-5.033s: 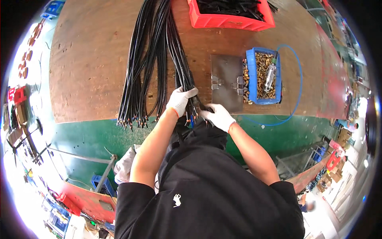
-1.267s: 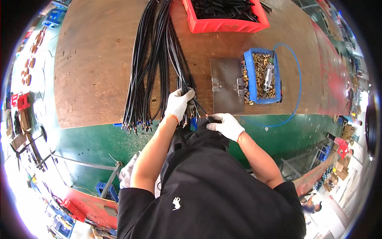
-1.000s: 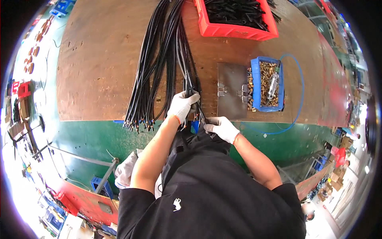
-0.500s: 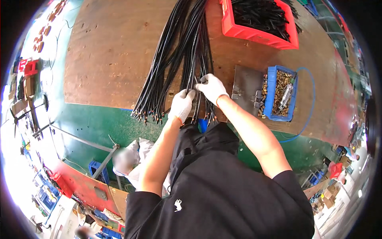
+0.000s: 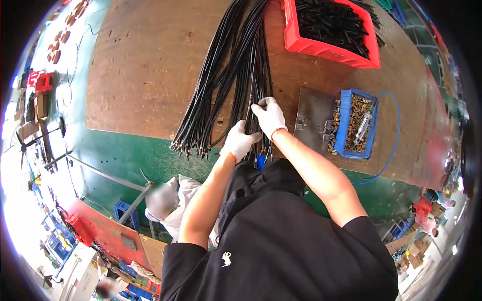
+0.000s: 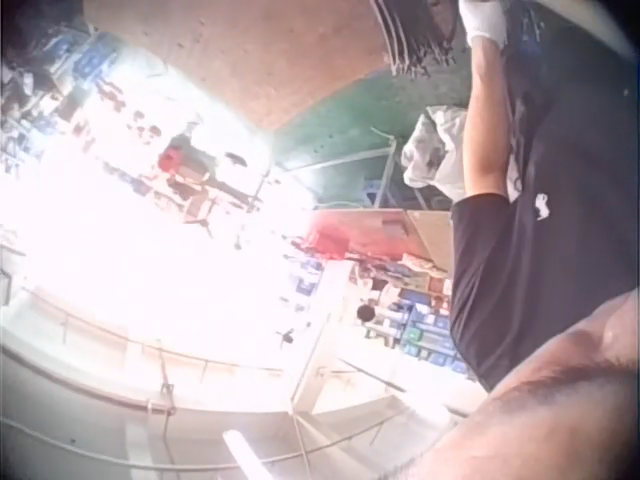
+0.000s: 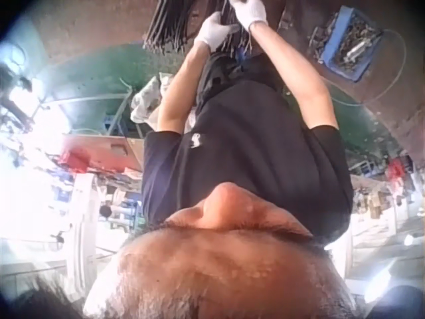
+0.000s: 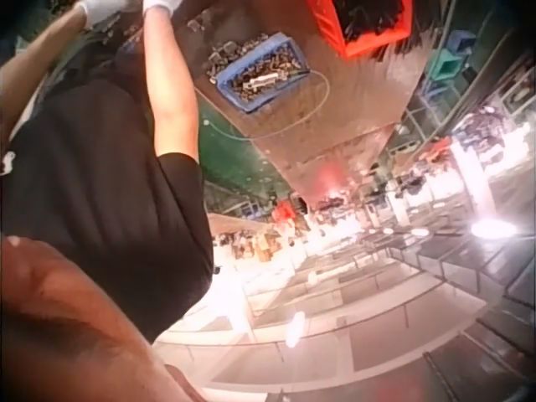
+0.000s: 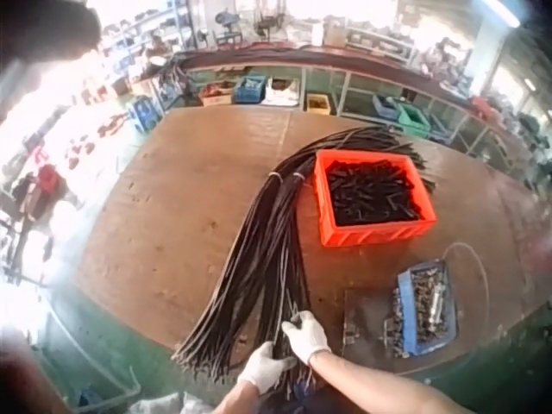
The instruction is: Sorting and assembling electrical cable harnesses with plastic connectors at a workbench.
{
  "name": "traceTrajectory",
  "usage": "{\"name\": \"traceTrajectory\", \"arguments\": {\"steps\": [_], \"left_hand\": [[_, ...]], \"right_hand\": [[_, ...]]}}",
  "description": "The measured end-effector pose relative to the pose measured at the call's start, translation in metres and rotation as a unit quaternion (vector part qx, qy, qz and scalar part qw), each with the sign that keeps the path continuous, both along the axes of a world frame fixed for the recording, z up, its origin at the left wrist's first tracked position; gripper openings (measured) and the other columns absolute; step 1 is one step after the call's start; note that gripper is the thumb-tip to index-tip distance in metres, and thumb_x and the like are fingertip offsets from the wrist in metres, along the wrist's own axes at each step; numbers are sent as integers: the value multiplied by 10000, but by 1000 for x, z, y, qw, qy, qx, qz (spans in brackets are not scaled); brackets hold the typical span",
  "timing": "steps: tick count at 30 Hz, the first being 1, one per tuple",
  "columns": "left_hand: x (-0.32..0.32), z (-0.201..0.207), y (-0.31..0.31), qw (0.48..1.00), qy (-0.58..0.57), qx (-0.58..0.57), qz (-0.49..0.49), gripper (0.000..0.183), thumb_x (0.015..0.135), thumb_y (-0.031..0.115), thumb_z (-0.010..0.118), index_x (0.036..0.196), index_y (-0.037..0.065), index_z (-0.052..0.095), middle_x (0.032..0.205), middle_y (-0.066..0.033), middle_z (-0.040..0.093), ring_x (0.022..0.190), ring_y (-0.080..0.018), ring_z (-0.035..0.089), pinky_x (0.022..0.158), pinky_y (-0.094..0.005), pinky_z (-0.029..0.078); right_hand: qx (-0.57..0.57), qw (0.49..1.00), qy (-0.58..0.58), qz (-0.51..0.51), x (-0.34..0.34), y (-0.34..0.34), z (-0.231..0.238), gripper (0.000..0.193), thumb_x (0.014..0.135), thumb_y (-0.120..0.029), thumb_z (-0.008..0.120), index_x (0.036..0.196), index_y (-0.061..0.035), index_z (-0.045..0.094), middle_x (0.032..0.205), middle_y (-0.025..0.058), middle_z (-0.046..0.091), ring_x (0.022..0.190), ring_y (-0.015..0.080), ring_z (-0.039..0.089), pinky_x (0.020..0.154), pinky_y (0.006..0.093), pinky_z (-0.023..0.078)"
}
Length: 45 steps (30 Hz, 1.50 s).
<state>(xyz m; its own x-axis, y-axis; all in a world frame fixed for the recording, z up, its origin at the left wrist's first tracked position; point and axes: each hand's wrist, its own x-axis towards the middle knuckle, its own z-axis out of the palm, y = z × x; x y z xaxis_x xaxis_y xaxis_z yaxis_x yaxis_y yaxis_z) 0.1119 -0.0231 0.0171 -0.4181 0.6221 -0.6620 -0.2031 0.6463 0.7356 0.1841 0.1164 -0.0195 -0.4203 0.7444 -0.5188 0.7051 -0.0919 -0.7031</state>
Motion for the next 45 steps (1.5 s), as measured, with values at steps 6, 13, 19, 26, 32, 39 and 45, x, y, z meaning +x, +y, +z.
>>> {"name": "traceTrajectory", "arguments": {"steps": [6,13,19,26,32,39,45], "left_hand": [[5,-7,-4,970,189,-111,-102,419,905,398,775,998,13,637,1022,-254,735,935,-427,708,843,-487,532],[1,-44,-21,873,446,-161,-111,366,890,390,778,995,56,672,1105,-194,692,956,-419,716,847,-532,573],[6,-49,-5,861,442,-219,-122,381,860,246,759,1142,73,569,1104,-204,701,929,-379,743,820,-489,608],[3,-67,11,854,427,-267,-129,254,835,231,717,1024,68,670,1035,-173,730,947,-381,743,840,-475,594],[-11,-28,3,804,569,-127,-112,259,732,229,756,918,52,721,1215,-153,649,1203,-363,569,1032,-498,451],[-58,-68,0,774,587,-141,-193,381,766,144,719,1127,38,658,1498,-226,515,1376,-400,484,1126,-508,413],[-72,-67,53,746,591,-174,-254,815,808,155,693,1569,66,417,1685,-256,302,1540,-419,308,1213,-470,304]], "right_hand": [[77,995,-29,49,6,29,9,326,985,-342,720,1110,-41,713,963,136,767,916,250,737,851,402,567],[-41,998,52,22,88,32,-2,277,986,-296,718,1096,-42,712,921,90,743,827,183,698,764,351,557],[-178,978,69,-82,145,6,7,181,1046,-201,671,1134,-42,673,812,19,656,624,100,585,541,284,486],[-185,979,61,-66,150,-7,17,171,1050,-178,670,1153,-41,677,845,14,660,680,94,605,562,280,497],[-149,981,91,-81,173,-1,14,187,1045,-190,684,1158,-41,686,904,8,681,743,91,627,598,275,513],[-166,978,79,-98,189,-16,7,178,1048,-176,671,1147,-28,676,856,-7,666,721,93,624,557,267,514],[-188,972,79,-116,200,-22,14,157,1044,-135,671,1150,-20,664,908,18,659,704,98,619,541,269,520]]}}
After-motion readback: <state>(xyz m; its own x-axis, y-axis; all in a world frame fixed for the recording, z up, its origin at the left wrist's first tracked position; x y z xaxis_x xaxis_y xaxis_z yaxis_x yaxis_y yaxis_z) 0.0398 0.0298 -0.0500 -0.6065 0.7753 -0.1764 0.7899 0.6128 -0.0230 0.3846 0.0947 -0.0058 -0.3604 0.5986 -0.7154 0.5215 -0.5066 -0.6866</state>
